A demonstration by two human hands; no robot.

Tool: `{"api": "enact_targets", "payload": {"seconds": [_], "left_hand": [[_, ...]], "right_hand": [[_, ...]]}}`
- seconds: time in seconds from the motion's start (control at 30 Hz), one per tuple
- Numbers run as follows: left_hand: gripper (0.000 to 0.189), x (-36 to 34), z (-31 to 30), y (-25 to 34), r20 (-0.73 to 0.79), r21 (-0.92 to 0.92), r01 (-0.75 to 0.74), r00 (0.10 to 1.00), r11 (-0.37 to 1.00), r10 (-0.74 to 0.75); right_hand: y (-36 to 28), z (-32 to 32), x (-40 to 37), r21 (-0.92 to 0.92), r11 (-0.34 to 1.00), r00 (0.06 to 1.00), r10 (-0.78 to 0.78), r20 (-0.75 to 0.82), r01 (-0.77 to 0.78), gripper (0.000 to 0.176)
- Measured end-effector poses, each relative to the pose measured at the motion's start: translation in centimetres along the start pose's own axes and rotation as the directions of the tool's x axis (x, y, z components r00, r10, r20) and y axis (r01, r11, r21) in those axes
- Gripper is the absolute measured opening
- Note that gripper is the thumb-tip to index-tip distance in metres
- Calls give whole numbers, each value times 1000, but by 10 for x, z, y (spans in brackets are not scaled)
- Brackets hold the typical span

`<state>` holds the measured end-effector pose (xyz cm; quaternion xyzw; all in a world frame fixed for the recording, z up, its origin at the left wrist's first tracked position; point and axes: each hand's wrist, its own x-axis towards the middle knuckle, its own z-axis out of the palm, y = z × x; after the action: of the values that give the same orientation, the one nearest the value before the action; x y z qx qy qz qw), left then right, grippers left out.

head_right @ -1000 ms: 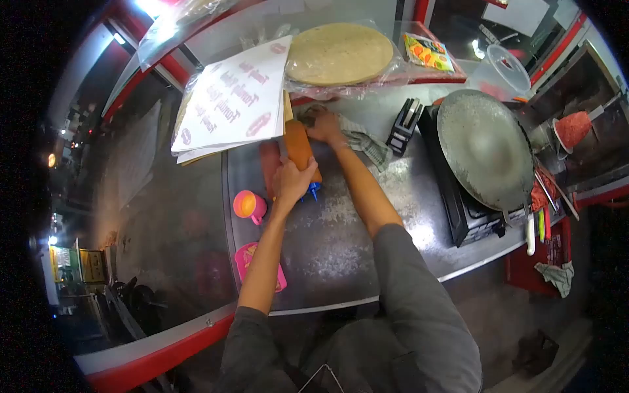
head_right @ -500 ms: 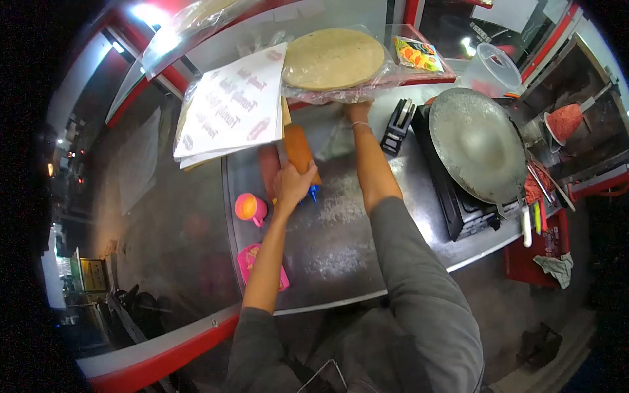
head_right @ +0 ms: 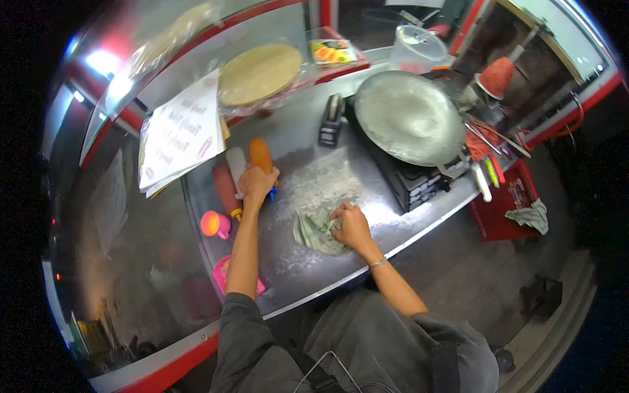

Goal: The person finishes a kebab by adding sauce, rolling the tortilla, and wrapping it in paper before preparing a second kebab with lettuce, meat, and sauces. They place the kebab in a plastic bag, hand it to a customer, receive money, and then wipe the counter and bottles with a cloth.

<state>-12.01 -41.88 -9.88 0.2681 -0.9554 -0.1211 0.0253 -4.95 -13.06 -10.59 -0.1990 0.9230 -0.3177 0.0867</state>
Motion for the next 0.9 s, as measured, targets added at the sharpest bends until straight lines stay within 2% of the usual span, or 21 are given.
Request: {"api": "enact_targets", "payload": {"seconds": [0.03, 0.07, 0.13, 0.17, 0.23, 0.3, 0.33, 0.37, 0.47, 0.5, 0.53, 0.57, 0.6, 0.63, 0.67, 0.7, 0.73, 0.77, 0.83, 0.9], "left_hand": [[75, 1, 2, 0, 4, 4, -33, 999, 999, 33], [75, 1, 3, 4, 11, 60, -25, 1000, 998, 24], [78, 4, 8, 11, 26, 110, -40, 999, 993, 37], [79, 2, 10, 12, 30, 104, -42, 999, 994, 39], [75, -27, -4, 27, -157, 88, -37, 986, 995, 51], [62, -62, -7, 41, -331, 175, -85, 933, 981, 140], [62, -83, -10, 50, -331, 180, -89, 932, 980, 145], [56, -107, -13, 59, -382, 107, -167, 903, 980, 195], [40, -192, -6, 102, -503, -50, -395, 804, 917, 319], [37, -222, 4, 115, -440, -135, -423, 836, 896, 328], [35, -250, 17, 133, -382, -223, -436, 862, 872, 333], [32, -282, 30, 153, -351, -270, -488, 853, 830, 387], [30, -312, 40, 179, -319, -315, -537, 837, 783, 445], [27, -342, 44, 212, -226, -440, -527, 849, 727, 478], [25, -367, 57, 240, -184, -493, -535, 835, 686, 519], [22, -386, 65, 265, -71, -527, -553, 785, 645, 615], [18, -403, 80, 288, -27, -584, -553, 745, 595, 666], [17, -416, 91, 307, 107, -633, -499, 701, 592, 706], [19, -431, 103, 342, 308, -640, -459, 581, 616, 754], [21, -437, 116, 364, 320, -620, -545, 481, 564, 816]], "right_hand": [[7, -8, -10, 100, 991, 992, 82, 96, -92, 45], [7, -9, -9, 173, 983, 991, 75, -108, -55, 39], [11, -10, -4, 217, 975, 960, 7, -279, 56, 40], [15, -1, -4, 193, 979, 952, 0, -306, 62, 39], [32, 5, -33, 176, 983, 942, 9, -336, 54, 37], [48, 4, -76, 177, 966, 979, -173, -105, 189, 40], [60, -6, -101, 213, 946, 970, -243, -27, 243, 43], [71, -20, -127, 258, 921, 948, -315, 52, 292, 45], [119, -80, -174, 248, 939, 954, -274, 123, 238, 39], [139, -102, -189, 249, 940, 955, -270, 122, 233, 39], [162, -126, -199, 364, 922, 991, -130, -25, 131, 36], [186, -146, -209, 492, 869, 988, 29, -152, 50, 33], [221, -155, -220, 411, 911, 987, 72, -146, -5, 33], [255, -164, -237, 328, 942, 983, 125, -138, -74, 33], [274, -188, -250, 473, 843, 952, 304, -22, -258, 29], [302, -201, -262, 645, 726, 932, 357, -57, -239, 32], [329, -222, -270, 701, 674, 907, 410, -95, -231, 31], [354, -245, -276, 755, 618, 876, 466, -128, -219, 29], [404, -298, -278, 823, 524, 755, 625, -197, -219, 26], [447, -356, -266, 945, 326, 680, 696, -231, -13, 31]]}}
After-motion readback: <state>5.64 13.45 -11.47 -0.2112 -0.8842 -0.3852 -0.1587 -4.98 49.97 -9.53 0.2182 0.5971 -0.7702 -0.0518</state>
